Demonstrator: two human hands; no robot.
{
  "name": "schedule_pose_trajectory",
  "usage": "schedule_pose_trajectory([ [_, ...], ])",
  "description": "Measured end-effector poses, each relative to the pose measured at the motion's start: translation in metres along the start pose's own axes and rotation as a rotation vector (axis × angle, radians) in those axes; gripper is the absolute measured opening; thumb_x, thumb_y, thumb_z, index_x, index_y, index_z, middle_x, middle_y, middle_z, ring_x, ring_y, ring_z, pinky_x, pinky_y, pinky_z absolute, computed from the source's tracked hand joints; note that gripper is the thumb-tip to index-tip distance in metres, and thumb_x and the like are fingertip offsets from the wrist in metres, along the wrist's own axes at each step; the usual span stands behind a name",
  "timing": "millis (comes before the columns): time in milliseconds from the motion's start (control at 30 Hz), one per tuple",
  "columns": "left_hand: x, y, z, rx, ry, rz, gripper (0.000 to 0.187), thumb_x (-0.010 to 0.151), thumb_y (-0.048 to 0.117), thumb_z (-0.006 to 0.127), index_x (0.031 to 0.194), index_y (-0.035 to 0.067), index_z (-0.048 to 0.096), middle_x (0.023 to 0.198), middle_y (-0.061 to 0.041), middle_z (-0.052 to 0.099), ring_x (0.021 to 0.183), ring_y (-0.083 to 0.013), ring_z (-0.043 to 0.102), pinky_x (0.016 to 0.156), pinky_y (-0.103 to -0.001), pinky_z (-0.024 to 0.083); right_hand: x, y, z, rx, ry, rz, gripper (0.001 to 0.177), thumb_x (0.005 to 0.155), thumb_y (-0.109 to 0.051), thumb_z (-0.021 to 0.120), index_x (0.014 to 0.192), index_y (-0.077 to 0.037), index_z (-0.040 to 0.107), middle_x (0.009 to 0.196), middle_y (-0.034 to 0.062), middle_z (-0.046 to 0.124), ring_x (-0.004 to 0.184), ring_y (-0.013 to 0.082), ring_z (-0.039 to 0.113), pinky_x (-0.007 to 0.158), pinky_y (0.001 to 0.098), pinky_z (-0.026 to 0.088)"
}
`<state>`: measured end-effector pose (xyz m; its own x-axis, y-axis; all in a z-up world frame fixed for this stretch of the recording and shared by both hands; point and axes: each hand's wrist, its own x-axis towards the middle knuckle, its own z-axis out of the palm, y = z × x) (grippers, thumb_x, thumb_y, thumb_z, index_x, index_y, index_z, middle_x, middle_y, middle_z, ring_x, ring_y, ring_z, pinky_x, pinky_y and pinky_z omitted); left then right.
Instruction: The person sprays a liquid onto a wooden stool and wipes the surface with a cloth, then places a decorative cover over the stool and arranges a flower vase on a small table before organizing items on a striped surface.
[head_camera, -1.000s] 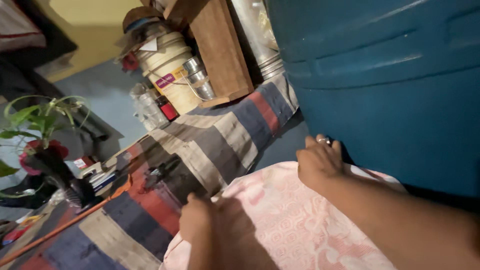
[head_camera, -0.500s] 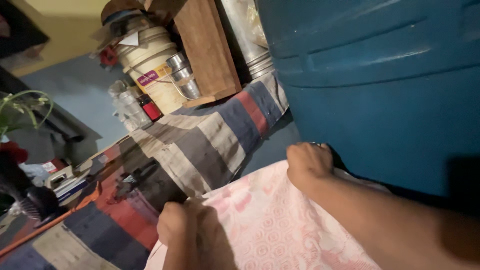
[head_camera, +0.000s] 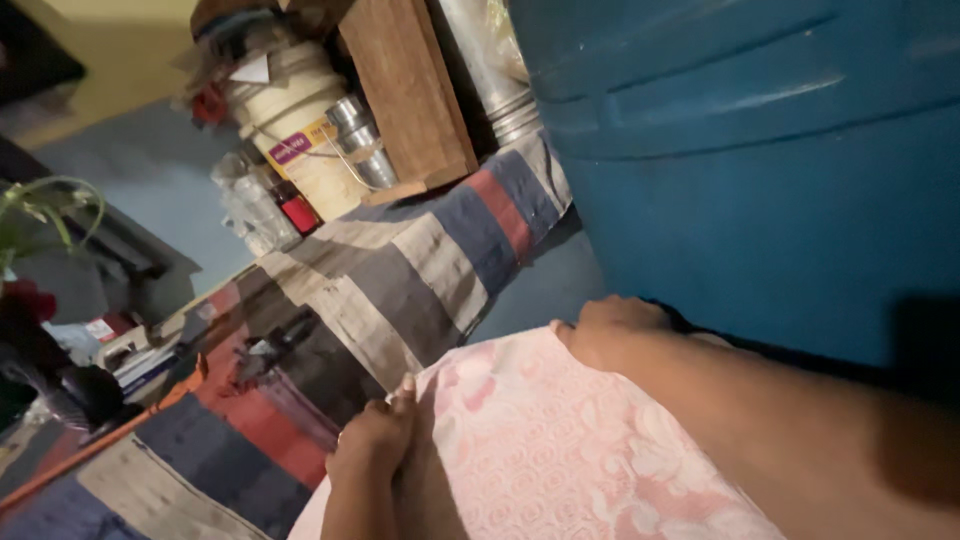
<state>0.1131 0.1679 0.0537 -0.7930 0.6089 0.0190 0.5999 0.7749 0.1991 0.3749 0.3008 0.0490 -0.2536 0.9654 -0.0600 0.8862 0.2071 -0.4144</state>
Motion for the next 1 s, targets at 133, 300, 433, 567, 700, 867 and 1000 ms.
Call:
schedule_pose_trajectory([
  [133, -0.008, 0.005, 0.002, 0.076, -0.002, 0.021, 0.090, 0.088, 0.084, 0.031, 0.148, 0.021, 0.055, 0.154, -0.010, 0.053, 0.147, -0.0344, 0.045, 0.119, -0.058, 0.031, -0.003, 0.011, -0.003, -0.014, -0.011, -0.014, 0.065, 0.098, -0.066, 0.044, 0.129, -0.016, 0.071, 0.136, 0.0108, 0.067, 0.128, 0.0331, 0.063, 0.102, 0.0476, 0.053],
  [300, -0.017, 0.005, 0.004, 0.061, 0.028, 0.016, 0.087, 0.090, 0.082, 0.036, 0.146, 0.018, 0.057, 0.150, -0.011, 0.058, 0.145, -0.0327, 0.049, 0.119, -0.058, 0.031, -0.017, 0.027, -0.012, 0.005, -0.034, 0.000, 0.070, 0.097, -0.069, 0.046, 0.132, -0.013, 0.069, 0.138, 0.0135, 0.067, 0.127, 0.0351, 0.063, 0.102, 0.0472, 0.052],
  [433, -0.014, 0.013, 0.022, -0.031, 0.227, 0.251, 0.080, 0.087, 0.073, 0.051, 0.148, 0.022, 0.046, 0.146, -0.009, 0.054, 0.139, -0.0319, 0.047, 0.119, -0.062, 0.020, -0.024, 0.028, -0.011, -0.001, -0.003, 0.121, 0.066, 0.099, -0.066, 0.046, 0.132, -0.015, 0.069, 0.141, 0.0127, 0.062, 0.131, 0.0352, 0.059, 0.104, 0.0497, 0.050],
  [567, -0.006, 0.006, 0.022, -0.081, 0.389, 0.381, 0.055, 0.086, 0.049, 0.059, 0.133, 0.021, 0.064, 0.143, -0.006, 0.061, 0.136, -0.0280, 0.055, 0.115, -0.056, 0.033, -0.019, 0.023, -0.007, 0.075, 0.165, 0.023, 0.043, 0.098, -0.045, 0.056, 0.125, -0.017, 0.072, 0.132, 0.0138, 0.068, 0.125, 0.0363, 0.063, 0.100, 0.0499, 0.052],
  [700, 0.011, 0.003, 0.028, -0.106, 0.280, 0.525, 0.048, 0.092, 0.049, 0.057, 0.123, 0.017, 0.075, 0.139, -0.010, 0.069, 0.132, -0.0313, 0.062, 0.110, -0.041, 0.050, -0.023, 0.020, -0.001, 0.032, 0.483, -0.342, 0.027, 0.092, -0.028, 0.062, 0.111, -0.013, 0.074, 0.125, 0.0120, 0.068, 0.119, 0.0345, 0.064, 0.097, 0.0472, 0.052],
  [867, 0.010, 0.007, 0.034, -0.095, 0.075, 0.496, 0.073, 0.093, 0.072, 0.045, 0.141, 0.020, 0.061, 0.146, -0.013, 0.058, 0.138, -0.0348, 0.053, 0.114, -0.048, 0.043, -0.032, 0.005, -0.004, -0.145, 0.170, -0.315, 0.044, 0.094, -0.044, 0.061, 0.125, -0.013, 0.071, 0.144, 0.0120, 0.056, 0.133, 0.0326, 0.055, 0.105, 0.0488, 0.049],
  [1000, -0.004, 0.020, 0.022, 0.050, 0.008, 0.351, 0.083, 0.088, 0.079, 0.037, 0.151, 0.025, 0.048, 0.160, -0.006, 0.041, 0.148, -0.0329, 0.038, 0.119, -0.059, 0.029, -0.025, 0.004, 0.012, -0.217, 0.006, -0.456, 0.067, 0.099, -0.061, 0.047, 0.148, -0.015, 0.051, 0.152, 0.0152, 0.046, 0.141, 0.0355, 0.044, 0.113, 0.0532, 0.039],
])
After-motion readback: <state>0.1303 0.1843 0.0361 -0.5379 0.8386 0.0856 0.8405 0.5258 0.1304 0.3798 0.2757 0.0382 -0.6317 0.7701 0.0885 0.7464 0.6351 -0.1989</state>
